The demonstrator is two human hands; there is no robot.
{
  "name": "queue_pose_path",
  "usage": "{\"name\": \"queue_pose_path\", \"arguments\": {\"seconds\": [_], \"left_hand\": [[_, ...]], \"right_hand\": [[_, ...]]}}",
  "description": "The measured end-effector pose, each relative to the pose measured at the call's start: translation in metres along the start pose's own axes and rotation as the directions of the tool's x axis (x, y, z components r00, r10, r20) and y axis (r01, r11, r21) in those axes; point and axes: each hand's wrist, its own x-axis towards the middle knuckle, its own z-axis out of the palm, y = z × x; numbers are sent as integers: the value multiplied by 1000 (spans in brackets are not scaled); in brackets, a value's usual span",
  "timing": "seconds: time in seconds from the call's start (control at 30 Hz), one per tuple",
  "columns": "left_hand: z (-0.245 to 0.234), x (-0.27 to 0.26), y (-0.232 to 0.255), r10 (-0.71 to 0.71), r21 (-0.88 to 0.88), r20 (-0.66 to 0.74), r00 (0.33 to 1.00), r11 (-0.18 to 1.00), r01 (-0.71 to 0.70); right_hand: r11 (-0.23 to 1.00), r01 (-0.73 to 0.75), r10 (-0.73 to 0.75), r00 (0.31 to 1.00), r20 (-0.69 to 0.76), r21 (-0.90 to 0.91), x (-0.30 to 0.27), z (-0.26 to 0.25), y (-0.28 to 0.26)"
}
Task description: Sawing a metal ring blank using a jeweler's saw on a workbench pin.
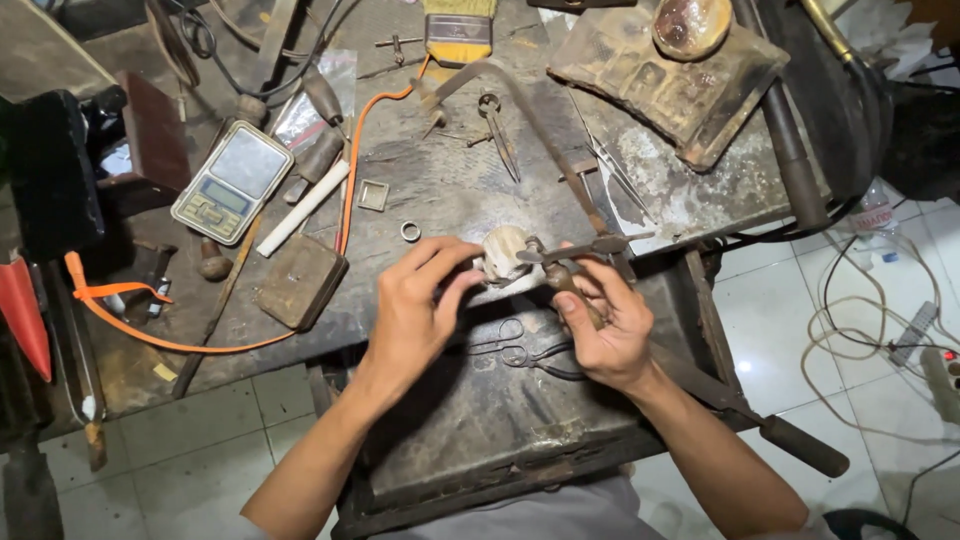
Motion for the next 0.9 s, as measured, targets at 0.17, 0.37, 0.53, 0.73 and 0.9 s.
{"name": "queue_pose_path", "arguments": {"seconds": [0.17,0.37,0.53,0.73,0.9], "left_hand": [[25,7,5,16,-90,-75,997,996,-23],[24,14,16,98,-65,-126,987,992,-107],[25,12,25,11,-38,-137,991,999,-16],[29,11,26,-100,-63,-168,981,994,90],[28,13,27,-111,-92,-167,980,991,96]], "right_hand": [[981,-162,153,984,88,110,-11,3,-29],[958,-255,267,960,84,-131,-46,-1,-45],[840,-12,-5,1000,-30,-543,-59,12,-55],[878,-92,80,996,-45,-469,-62,19,-59],[887,-64,56,998,-32,-458,-63,22,-54]]}}
